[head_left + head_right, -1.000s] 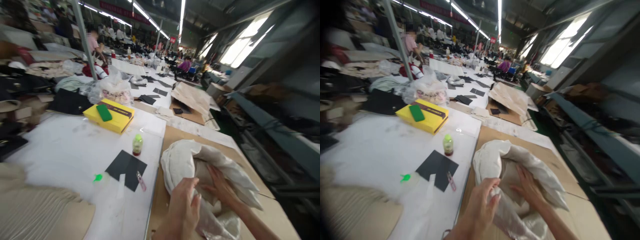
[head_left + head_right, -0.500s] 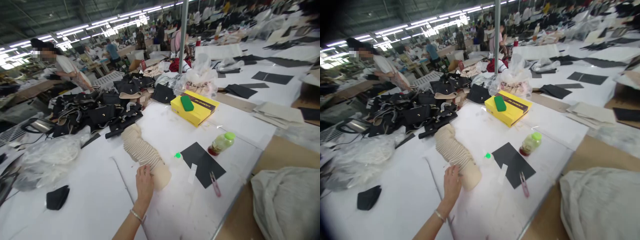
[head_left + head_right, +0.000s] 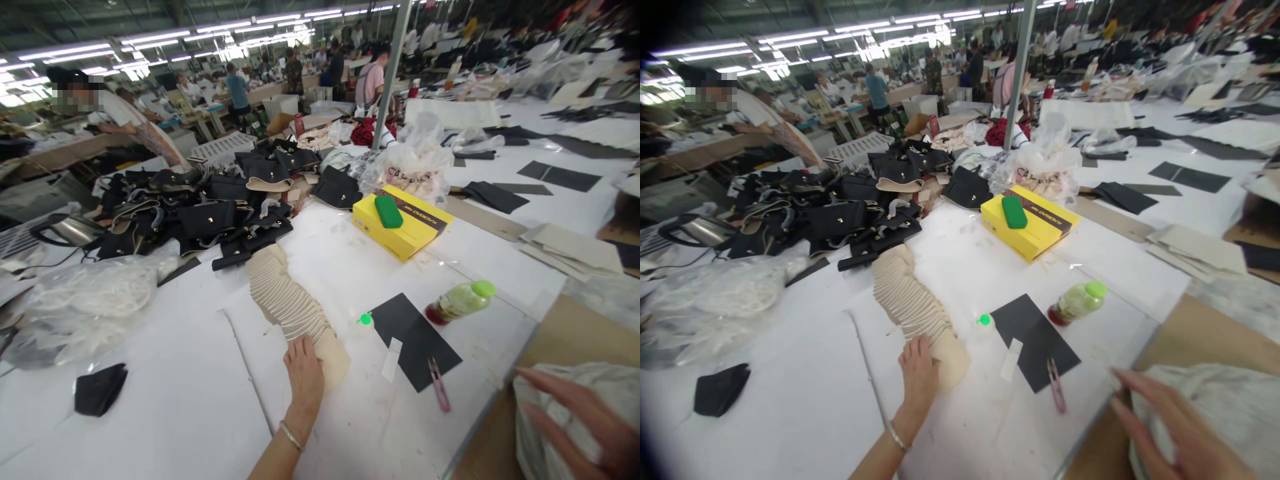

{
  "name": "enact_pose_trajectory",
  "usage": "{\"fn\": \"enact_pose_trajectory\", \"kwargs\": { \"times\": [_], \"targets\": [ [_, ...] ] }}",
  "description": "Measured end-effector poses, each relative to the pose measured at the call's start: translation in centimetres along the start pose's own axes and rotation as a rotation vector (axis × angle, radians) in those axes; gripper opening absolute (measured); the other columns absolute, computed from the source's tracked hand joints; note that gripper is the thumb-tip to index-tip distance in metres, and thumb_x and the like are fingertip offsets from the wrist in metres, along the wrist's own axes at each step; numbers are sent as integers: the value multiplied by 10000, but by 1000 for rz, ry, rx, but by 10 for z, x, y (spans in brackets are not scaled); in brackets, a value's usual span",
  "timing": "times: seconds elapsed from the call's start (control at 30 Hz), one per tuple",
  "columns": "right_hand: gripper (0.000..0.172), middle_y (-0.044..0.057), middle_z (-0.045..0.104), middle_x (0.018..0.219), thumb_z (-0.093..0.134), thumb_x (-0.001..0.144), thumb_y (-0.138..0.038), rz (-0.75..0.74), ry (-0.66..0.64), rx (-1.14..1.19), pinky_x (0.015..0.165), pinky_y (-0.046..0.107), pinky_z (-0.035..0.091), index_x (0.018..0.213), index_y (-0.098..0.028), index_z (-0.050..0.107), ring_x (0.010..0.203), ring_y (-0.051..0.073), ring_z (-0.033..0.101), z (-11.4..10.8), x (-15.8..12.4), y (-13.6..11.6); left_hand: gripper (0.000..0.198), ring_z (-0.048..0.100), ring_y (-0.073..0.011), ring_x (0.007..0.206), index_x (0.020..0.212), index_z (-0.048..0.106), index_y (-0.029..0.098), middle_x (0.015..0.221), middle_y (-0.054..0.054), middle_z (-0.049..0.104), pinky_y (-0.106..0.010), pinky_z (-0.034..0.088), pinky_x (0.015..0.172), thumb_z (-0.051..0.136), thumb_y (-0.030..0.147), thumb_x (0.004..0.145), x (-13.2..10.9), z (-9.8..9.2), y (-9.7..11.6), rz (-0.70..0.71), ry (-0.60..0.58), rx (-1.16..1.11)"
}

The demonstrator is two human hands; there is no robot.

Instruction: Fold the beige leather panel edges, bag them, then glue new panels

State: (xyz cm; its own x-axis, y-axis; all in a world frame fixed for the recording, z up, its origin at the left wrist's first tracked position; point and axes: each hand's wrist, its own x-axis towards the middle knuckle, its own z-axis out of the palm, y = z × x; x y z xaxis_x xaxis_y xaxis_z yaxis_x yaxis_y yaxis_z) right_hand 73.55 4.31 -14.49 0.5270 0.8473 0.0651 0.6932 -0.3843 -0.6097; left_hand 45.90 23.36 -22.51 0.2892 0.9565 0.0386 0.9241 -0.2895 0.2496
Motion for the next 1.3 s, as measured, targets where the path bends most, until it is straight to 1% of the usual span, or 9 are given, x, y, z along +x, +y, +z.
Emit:
{"fn": "enact_pose_trajectory", "kwargs": {
  "times": [0.07,0.27,0.37,0.5,0.67,0.8,0.97,1.1,1.3],
  "targets": [
    [414,129,614,1220,445,910,-554,-88,-84,23,972,471,487,1192,-302,613,1117,295,610,11,-2,-5,371,466,-279,1114,1043,523,151,1165,-100,536,-426,389,932,669,53,717,3,1,0,-18,2,3],
    [330,102,603,1255,422,962,-362,-234,-422,71,971,371,516,1230,-253,579,1156,229,601,85,-6,-46,348,412,-285,1199,1002,504,148,1256,-113,463,-443,343,1009,665,36,714,7,2,-1,35,30,-36],
    [338,112,597,1259,401,966,-348,-235,-500,98,979,378,506,1239,-237,565,1170,230,588,97,-1,-59,346,449,-280,1115,981,508,146,1173,-99,503,-433,362,959,686,47,701,11,-1,0,9,8,-37],
    [321,111,608,1225,401,958,-347,-189,-517,145,949,376,513,1201,-227,574,1124,231,606,101,12,-65,371,468,-269,999,1003,522,139,1016,-72,528,-409,372,891,722,95,694,17,-5,2,-45,-47,-26],
    [305,81,651,1106,421,941,-336,-95,-506,214,847,358,541,1179,-227,576,968,213,650,122,21,-69,790,460,-280,1013,1364,336,82,1075,-105,525,-418,354,896,739,115,686,25,-6,0,-28,-89,9],
    [302,81,651,1101,426,936,-341,-99,-541,247,858,379,527,1170,-225,578,949,215,647,136,19,-75,754,470,-290,1017,1364,378,103,1070,-102,533,-418,352,882,724,124,695,35,-7,-2,-17,-160,45],
    [305,79,658,1072,425,923,-364,-65,-557,305,860,393,511,1145,-238,592,941,222,643,142,21,-80,672,480,-297,1050,1297,439,130,1103,-103,541,-416,362,892,709,100,682,40,-8,0,-51,-160,29],
    [370,89,636,1129,473,854,-420,125,-544,436,808,389,527,1157,-234,575,926,230,642,163,27,-79,557,457,-321,1145,1172,504,131,1241,-142,510,-430,362,940,694,62,653,39,-11,4,-57,-134,-5],
    [690,125,573,1183,570,698,-470,437,-516,617,778,394,536,1316,-203,420,858,238,662,210,28,-78,545,272,-332,1388,1146,496,164,1489,-135,368,-493,250,1085,658,33,643,42,-10,0,16,-139,-51]
  ]
}}
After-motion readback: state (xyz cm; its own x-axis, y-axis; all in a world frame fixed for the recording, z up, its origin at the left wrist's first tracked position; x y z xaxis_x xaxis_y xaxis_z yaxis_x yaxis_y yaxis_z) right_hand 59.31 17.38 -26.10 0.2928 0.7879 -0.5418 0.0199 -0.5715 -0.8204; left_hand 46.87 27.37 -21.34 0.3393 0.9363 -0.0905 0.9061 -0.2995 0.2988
